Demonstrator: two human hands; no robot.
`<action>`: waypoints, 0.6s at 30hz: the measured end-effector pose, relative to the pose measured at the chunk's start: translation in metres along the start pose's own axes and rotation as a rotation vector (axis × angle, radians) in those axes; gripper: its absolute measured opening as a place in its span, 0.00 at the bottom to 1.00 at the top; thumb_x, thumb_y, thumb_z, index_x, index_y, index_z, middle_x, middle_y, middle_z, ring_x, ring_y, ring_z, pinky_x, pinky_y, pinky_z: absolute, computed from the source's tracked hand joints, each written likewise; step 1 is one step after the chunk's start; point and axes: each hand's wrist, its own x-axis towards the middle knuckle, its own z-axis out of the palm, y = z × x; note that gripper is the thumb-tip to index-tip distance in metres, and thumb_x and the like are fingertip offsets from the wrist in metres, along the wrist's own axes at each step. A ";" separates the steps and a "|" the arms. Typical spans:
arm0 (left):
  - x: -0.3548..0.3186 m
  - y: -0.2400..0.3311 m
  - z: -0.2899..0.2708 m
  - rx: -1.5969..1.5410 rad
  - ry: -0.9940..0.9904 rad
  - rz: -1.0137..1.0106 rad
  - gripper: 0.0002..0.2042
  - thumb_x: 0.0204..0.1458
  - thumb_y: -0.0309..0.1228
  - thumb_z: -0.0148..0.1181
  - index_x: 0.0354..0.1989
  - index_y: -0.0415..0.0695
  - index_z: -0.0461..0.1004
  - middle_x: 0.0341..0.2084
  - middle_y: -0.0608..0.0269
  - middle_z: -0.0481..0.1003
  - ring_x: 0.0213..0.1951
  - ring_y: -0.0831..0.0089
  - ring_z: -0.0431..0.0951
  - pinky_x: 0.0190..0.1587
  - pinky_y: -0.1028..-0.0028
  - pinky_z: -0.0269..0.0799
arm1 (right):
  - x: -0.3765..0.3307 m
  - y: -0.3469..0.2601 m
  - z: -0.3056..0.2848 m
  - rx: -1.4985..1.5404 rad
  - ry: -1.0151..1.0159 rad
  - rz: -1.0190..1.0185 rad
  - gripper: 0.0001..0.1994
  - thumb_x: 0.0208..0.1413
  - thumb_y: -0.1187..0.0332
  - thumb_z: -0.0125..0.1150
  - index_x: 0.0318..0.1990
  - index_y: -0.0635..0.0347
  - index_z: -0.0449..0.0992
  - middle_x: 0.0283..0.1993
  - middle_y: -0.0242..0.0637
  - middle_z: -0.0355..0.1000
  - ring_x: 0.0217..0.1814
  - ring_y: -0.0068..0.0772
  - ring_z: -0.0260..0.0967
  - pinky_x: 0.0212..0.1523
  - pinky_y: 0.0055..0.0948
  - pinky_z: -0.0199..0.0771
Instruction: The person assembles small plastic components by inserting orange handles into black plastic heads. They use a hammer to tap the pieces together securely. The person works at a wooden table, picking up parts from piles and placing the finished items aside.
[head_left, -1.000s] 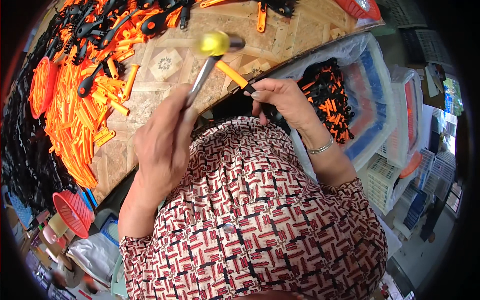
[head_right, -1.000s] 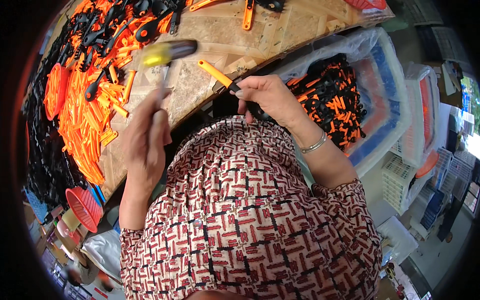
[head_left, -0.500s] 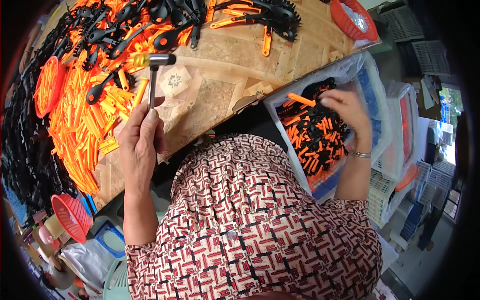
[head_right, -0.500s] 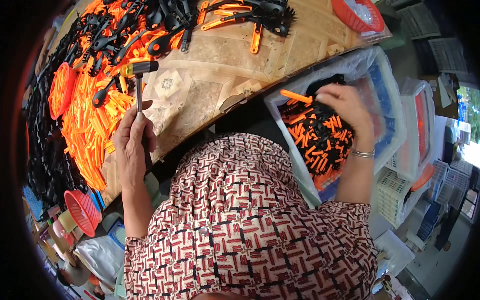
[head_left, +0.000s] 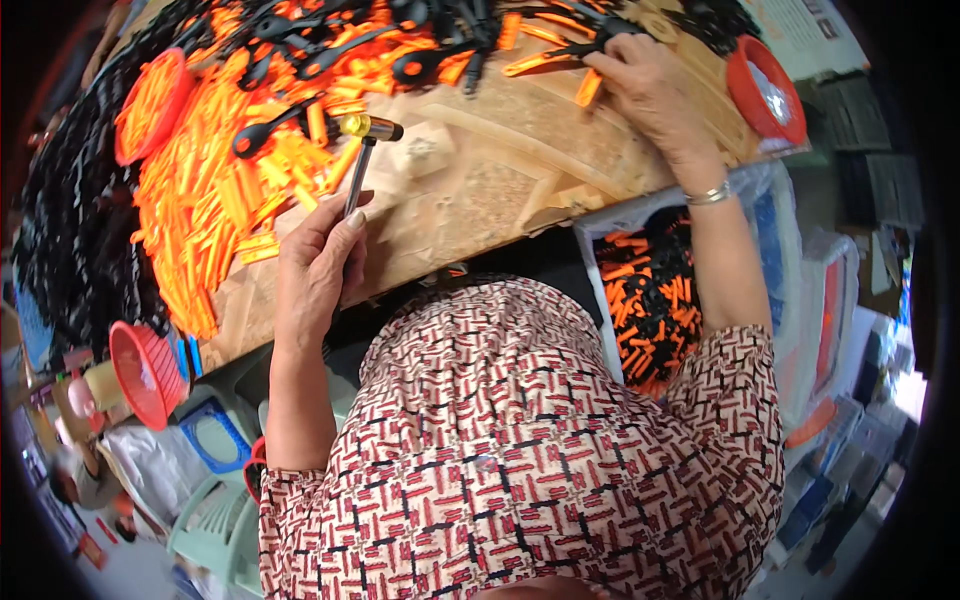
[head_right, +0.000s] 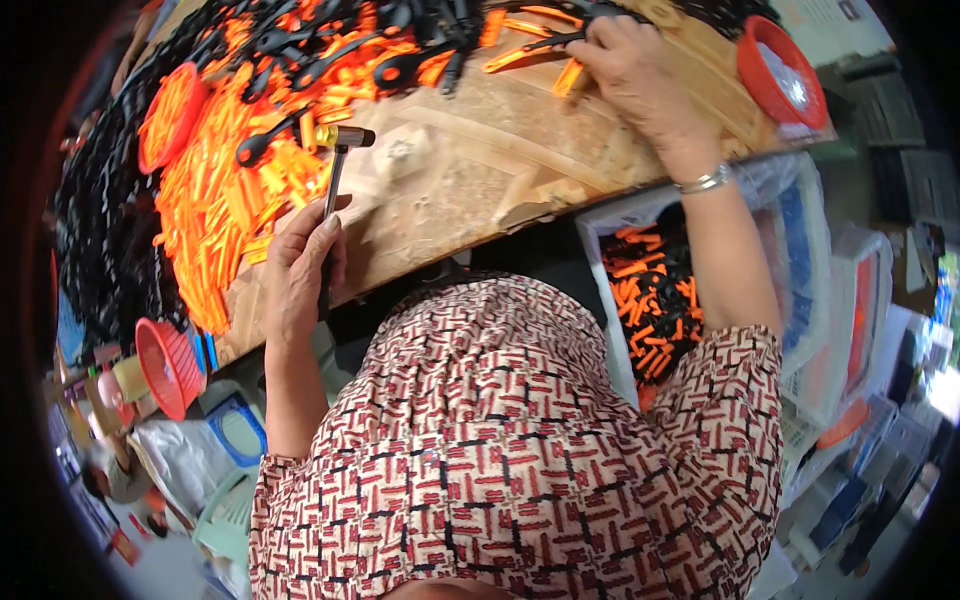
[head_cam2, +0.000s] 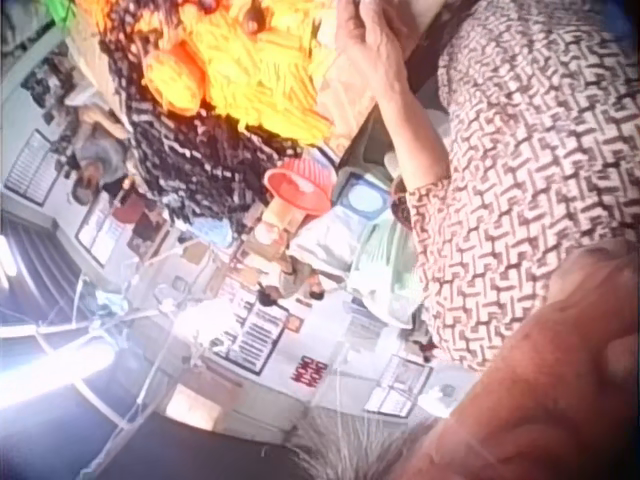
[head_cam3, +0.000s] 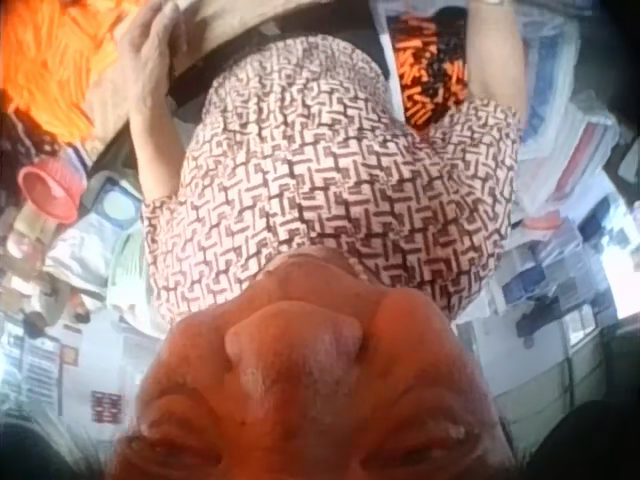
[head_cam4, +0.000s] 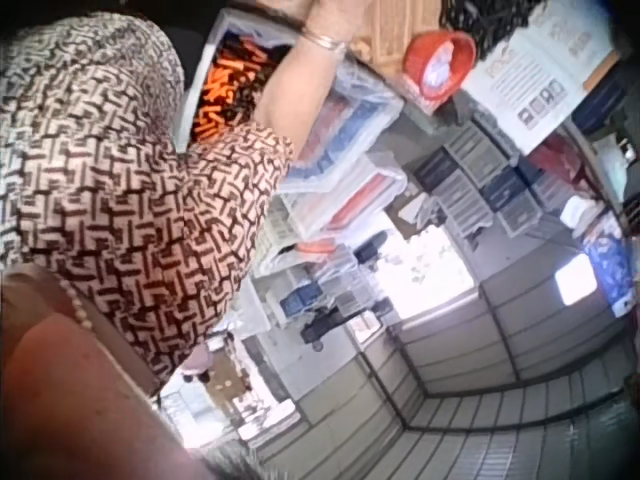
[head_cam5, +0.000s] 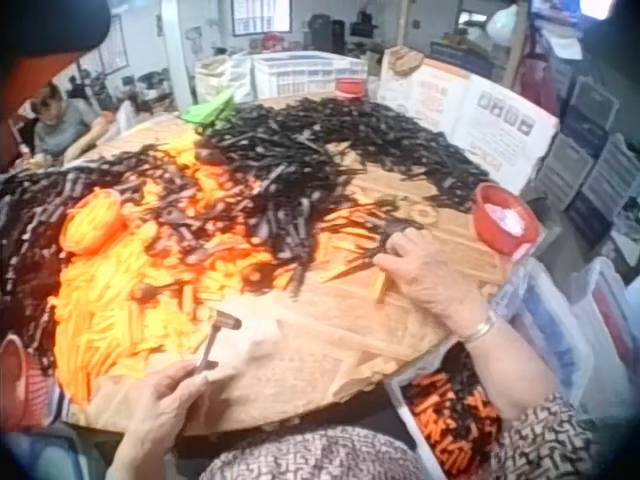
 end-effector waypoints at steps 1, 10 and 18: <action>0.001 -0.002 -0.005 -0.015 0.017 0.019 0.16 0.67 0.35 0.56 0.57 0.38 0.75 0.18 0.76 0.67 0.17 0.87 0.64 0.18 0.83 0.54 | 0.003 0.008 0.002 0.079 0.031 -0.005 0.12 0.53 0.75 0.63 0.46 0.55 0.81 0.39 0.34 0.72 0.44 0.38 0.71 0.45 0.34 0.71; 0.050 0.027 -0.011 0.094 0.058 0.148 0.16 0.64 0.35 0.59 0.56 0.39 0.75 0.20 0.74 0.67 0.20 0.86 0.66 0.21 0.81 0.60 | 0.044 -0.024 0.000 1.343 0.143 0.657 0.11 0.66 0.71 0.59 0.51 0.63 0.80 0.49 0.36 0.78 0.45 0.30 0.77 0.46 0.26 0.77; 0.162 0.020 0.032 0.883 0.283 0.562 0.29 0.52 0.42 0.70 0.61 0.41 0.74 0.36 0.48 0.83 0.37 0.61 0.85 0.40 0.63 0.77 | 0.064 -0.035 0.007 1.911 0.561 0.699 0.08 0.66 0.74 0.55 0.46 0.66 0.78 0.42 0.43 0.80 0.41 0.37 0.81 0.47 0.40 0.84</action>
